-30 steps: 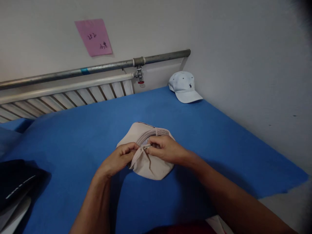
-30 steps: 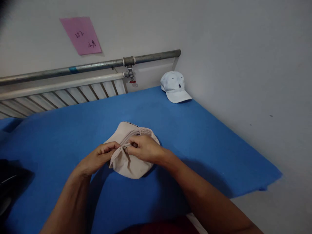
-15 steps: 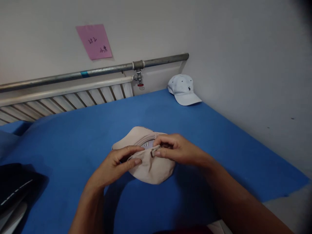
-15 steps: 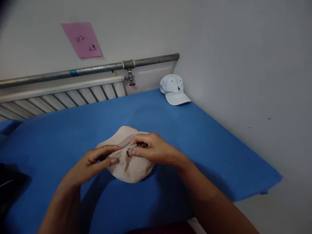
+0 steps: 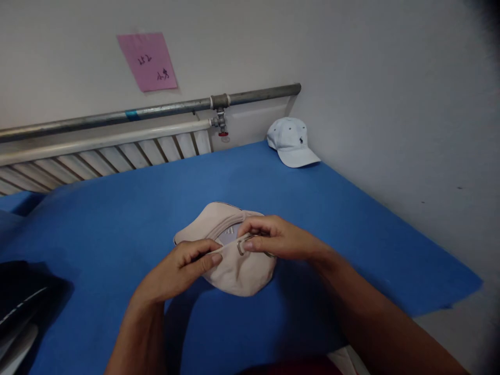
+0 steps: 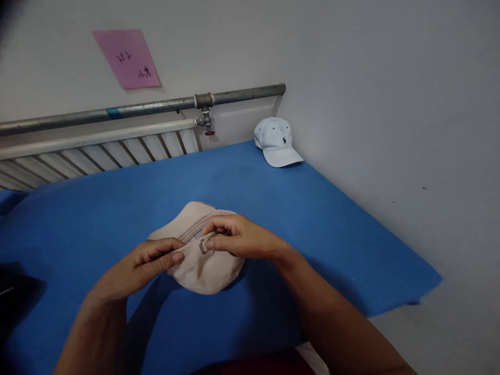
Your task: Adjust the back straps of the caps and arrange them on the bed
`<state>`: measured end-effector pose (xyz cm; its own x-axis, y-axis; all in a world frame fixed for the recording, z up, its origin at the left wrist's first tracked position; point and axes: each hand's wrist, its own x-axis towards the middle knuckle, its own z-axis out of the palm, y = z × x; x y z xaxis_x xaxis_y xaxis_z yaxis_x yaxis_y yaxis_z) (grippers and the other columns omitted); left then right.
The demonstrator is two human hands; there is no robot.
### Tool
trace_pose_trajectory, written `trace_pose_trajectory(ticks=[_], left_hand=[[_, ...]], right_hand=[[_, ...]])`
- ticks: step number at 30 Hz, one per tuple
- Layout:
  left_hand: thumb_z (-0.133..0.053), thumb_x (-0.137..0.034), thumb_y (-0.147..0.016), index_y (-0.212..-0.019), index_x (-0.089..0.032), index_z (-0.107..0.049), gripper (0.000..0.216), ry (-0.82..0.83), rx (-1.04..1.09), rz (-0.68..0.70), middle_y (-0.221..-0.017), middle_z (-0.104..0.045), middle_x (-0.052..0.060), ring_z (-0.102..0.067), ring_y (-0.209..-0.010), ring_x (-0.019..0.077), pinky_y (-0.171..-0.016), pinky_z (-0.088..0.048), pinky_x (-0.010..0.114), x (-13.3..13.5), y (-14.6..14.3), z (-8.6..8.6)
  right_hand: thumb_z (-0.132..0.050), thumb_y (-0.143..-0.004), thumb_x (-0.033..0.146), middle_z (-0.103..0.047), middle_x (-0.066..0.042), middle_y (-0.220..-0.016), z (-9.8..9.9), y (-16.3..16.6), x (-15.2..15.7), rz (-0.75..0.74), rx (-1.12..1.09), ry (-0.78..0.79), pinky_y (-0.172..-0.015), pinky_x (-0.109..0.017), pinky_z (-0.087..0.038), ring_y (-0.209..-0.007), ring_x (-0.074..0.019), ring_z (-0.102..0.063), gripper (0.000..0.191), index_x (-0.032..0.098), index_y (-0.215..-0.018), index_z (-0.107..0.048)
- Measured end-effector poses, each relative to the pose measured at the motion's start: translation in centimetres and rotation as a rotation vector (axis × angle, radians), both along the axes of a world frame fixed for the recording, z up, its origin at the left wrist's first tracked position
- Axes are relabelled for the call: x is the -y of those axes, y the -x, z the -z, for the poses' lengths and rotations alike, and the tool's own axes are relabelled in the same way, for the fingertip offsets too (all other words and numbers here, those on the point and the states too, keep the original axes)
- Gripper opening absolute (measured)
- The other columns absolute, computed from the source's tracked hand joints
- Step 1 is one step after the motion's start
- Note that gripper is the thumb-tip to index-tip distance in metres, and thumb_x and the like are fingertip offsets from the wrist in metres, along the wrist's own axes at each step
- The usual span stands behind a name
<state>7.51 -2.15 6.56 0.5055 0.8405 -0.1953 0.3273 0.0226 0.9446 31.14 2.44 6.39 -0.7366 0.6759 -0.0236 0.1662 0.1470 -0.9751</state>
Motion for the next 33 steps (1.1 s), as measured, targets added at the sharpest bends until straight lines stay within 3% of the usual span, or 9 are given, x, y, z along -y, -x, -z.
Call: trace_pose_trajectory(ticks=[3, 7, 12, 17, 20, 23, 27, 33], left_hand=[[-0.065, -0.037, -0.081, -0.09, -0.017, -0.067, 0.022, 0.056, 0.044, -0.028, -0.076, -0.058, 0.001, -0.048, -0.066, 0.0123, -0.058, -0.038, 0.023, 0.2, -0.5, 0.0], [-0.064, -0.038, -0.081, -0.07, -0.015, -0.06, 0.026, 0.054, 0.066, 0.017, -0.061, -0.043, -0.003, -0.036, -0.057, 0.0092, -0.051, -0.03, 0.022, 0.2, -0.4, 0.1], [-0.067, -0.039, -0.079, -0.083, -0.016, -0.066, 0.024, 0.086, 0.082, 0.02, -0.069, -0.052, 0.0, -0.044, -0.062, 0.0113, -0.055, -0.035, 0.023, 0.1, -0.5, 0.1], [-0.065, -0.04, -0.08, -0.077, -0.015, -0.068, 0.025, 0.049, 0.044, -0.021, -0.064, -0.05, -0.001, -0.042, -0.059, 0.0105, -0.053, -0.033, 0.023, 0.2, -0.4, -0.2], [-0.066, -0.041, -0.078, -0.071, -0.015, -0.065, 0.027, 0.05, 0.03, -0.062, -0.061, -0.046, -0.002, -0.038, -0.056, 0.009, -0.05, -0.03, 0.022, 0.1, 0.3, -0.4], [-0.064, -0.044, -0.08, -0.067, -0.016, -0.061, 0.031, -0.056, -0.047, -0.089, -0.062, -0.046, -0.002, -0.039, -0.057, 0.0093, -0.05, -0.031, 0.021, -0.1, 0.8, -0.6], [-0.058, -0.044, -0.086, -0.072, -0.017, -0.064, 0.031, -0.276, -0.172, -0.103, -0.074, -0.055, 0.001, -0.049, -0.066, 0.0116, -0.058, -0.038, 0.022, -0.3, 0.7, -0.6], [-0.062, -0.037, -0.083, -0.061, -0.017, -0.058, 0.03, -0.494, -0.195, -0.299, -0.053, -0.045, -0.005, -0.039, -0.05, 0.0078, -0.046, -0.03, 0.02, -0.2, -0.1, 0.1]], right_hand=[[-0.06, -0.082, 0.02, -0.062, 0.0, -0.085, 0.0, 0.7, 0.2, 0.043, -0.019, -0.114, -0.072, -0.025, -0.042, -0.081, -0.0122, -0.055, 0.011, 0.017, -0.092, -0.064], [-0.062, -0.081, 0.02, -0.063, 0.001, -0.083, -0.5, 1.2, 0.7, 0.0, -0.069, -0.003, -0.072, -0.025, -0.044, -0.079, -0.0119, -0.057, 0.012, 0.018, -0.093, -0.065], [-0.065, -0.078, 0.016, -0.063, 0.001, -0.085, -0.7, 1.5, 1.1, 0.057, -0.111, 0.047, -0.071, -0.024, -0.044, -0.077, -0.0103, -0.057, 0.012, 0.017, -0.089, -0.066], [-0.066, -0.079, 0.024, -0.055, 0.005, -0.066, -0.4, 1.1, 0.9, 0.036, -0.059, 0.113, -0.053, -0.02, -0.038, -0.055, -0.0064, -0.047, 0.025, 0.018, -0.104, -0.065], [-0.068, -0.078, 0.029, -0.059, 0.003, -0.068, -0.5, 0.1, 0.4, 0.091, -0.001, 0.122, -0.052, -0.02, -0.036, -0.056, -0.0068, -0.049, 0.022, 0.016, -0.095, -0.066], [-0.068, -0.076, 0.034, -0.057, 0.003, -0.061, -0.8, -0.8, 0.0, 0.167, -0.041, 0.121, -0.05, -0.02, -0.034, -0.053, -0.0067, -0.047, 0.02, 0.015, -0.077, -0.063], [-0.07, -0.074, 0.031, -0.052, 0.005, -0.055, -1.1, -1.0, 0.0, 0.237, -0.151, 0.094, -0.048, -0.019, -0.03, -0.05, -0.0056, -0.042, 0.018, 0.015, -0.072, -0.062], [-0.073, -0.071, 0.027, -0.049, 0.006, -0.05, -0.9, -1.0, 0.2, 0.326, -0.358, 0.133, -0.043, -0.018, -0.024, -0.045, -0.0044, -0.037, 0.015, 0.015, -0.068, -0.063]])
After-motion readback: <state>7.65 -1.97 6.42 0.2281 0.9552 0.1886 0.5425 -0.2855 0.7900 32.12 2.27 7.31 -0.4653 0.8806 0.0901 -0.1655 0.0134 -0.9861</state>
